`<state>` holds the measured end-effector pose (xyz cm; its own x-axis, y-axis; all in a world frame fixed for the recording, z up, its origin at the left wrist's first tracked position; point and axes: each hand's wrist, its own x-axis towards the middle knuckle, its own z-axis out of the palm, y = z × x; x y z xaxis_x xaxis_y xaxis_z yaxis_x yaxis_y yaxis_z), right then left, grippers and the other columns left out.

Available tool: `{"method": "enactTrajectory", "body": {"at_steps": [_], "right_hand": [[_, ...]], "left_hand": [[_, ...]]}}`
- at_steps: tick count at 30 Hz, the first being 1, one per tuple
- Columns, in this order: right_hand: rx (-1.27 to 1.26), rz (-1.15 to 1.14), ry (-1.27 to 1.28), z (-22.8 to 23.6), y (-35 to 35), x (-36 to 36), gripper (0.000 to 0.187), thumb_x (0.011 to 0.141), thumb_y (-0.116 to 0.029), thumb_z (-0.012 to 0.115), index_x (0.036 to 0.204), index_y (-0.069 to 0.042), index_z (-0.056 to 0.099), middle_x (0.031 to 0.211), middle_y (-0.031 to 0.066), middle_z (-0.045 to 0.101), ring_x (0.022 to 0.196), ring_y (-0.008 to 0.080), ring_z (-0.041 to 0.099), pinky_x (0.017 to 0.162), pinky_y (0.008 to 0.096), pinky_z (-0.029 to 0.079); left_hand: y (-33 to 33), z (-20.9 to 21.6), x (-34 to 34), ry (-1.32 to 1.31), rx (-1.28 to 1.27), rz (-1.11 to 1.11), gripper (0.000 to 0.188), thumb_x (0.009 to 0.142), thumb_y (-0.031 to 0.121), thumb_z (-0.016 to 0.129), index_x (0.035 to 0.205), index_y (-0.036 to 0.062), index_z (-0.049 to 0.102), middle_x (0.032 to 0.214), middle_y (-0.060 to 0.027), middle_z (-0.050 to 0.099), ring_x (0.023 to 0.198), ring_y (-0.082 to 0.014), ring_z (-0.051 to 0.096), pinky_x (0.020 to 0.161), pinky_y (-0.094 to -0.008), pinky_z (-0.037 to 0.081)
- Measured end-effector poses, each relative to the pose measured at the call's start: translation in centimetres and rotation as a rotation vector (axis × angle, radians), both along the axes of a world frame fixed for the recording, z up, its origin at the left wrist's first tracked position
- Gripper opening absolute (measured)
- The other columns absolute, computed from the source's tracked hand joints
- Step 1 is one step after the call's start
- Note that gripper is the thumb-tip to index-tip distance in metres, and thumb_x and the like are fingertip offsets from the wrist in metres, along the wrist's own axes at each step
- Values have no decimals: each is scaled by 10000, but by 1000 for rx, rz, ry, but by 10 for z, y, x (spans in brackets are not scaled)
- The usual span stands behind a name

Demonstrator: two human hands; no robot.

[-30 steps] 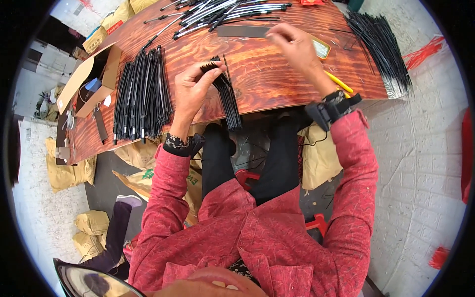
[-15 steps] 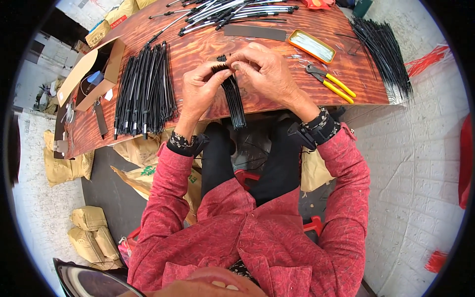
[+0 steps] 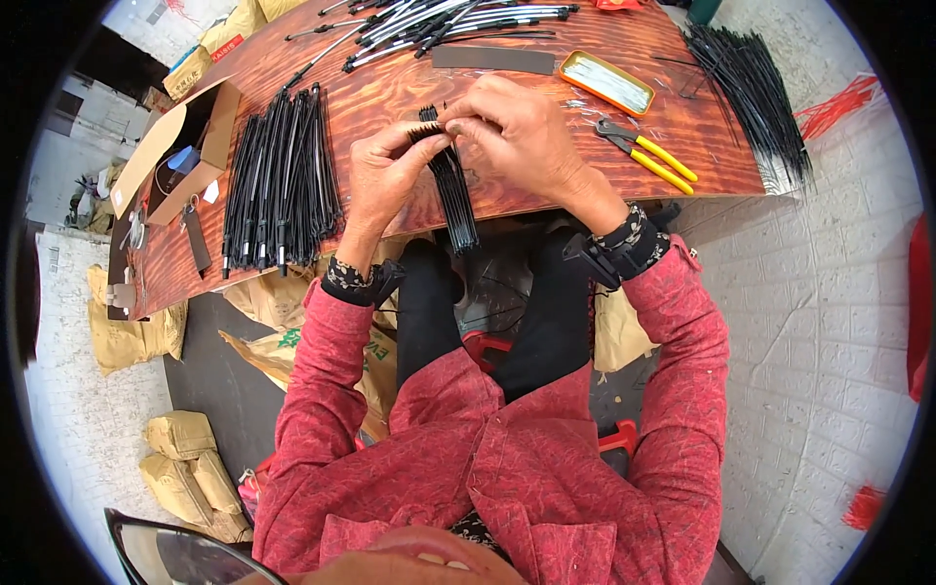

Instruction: The person gathers a bundle of black rods, aligns them, and secures them by threading a thin wire through the ends. They then use a pair of pliers to trim the excess wire before setting the bundle aside.

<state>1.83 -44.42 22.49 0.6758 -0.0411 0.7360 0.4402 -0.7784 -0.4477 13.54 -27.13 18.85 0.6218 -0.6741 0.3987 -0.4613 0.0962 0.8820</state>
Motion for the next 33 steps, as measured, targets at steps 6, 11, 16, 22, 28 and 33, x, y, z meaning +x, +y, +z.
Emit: {"method": "enactTrajectory", "body": {"at_steps": [6,11,16,22,28,33], "right_hand": [[212,43,130,-6,1,0,90,890,-36,713,973,-5,726,860,77,664,783,185,657,695,301,512],[133,46,87,-7,0,1,106,913,-47,701,1001,9,722,864,64,662,799,146,656,705,276,510],[290,106,190,-10,-3,1,131,888,-57,716,1014,-21,731,854,84,655,765,204,660,694,295,514],[-121,-94,-54,3,5,-4,151,875,-65,721,1025,-46,733,847,101,640,755,240,649,680,312,509],[-258,-145,-64,10,7,-9,122,876,-84,726,980,-25,704,832,106,615,761,249,638,662,342,495],[158,40,235,5,-3,-6,115,860,-76,736,937,-12,681,833,117,596,752,272,627,655,364,489]], "left_hand": [[-1,0,0,-4,13,-11,192,915,24,739,1103,-1,766,962,-38,762,863,-76,675,778,-231,538],[0,-1,2,0,-13,-40,200,913,26,741,1111,4,766,962,-34,762,861,-74,674,774,-228,539],[-1,0,0,-41,-23,-28,184,908,22,744,1089,1,769,953,-33,758,848,-75,670,769,-232,537],[-4,5,-1,-144,-49,14,175,860,52,773,1029,8,778,885,-75,758,781,-122,694,698,-268,535],[-2,5,-3,-195,-25,25,173,868,14,766,1040,-1,770,906,-47,732,822,-99,653,734,-250,517],[-5,10,-5,-198,-61,-6,159,841,57,773,991,2,778,871,-99,749,774,-171,708,696,-293,539]]}}
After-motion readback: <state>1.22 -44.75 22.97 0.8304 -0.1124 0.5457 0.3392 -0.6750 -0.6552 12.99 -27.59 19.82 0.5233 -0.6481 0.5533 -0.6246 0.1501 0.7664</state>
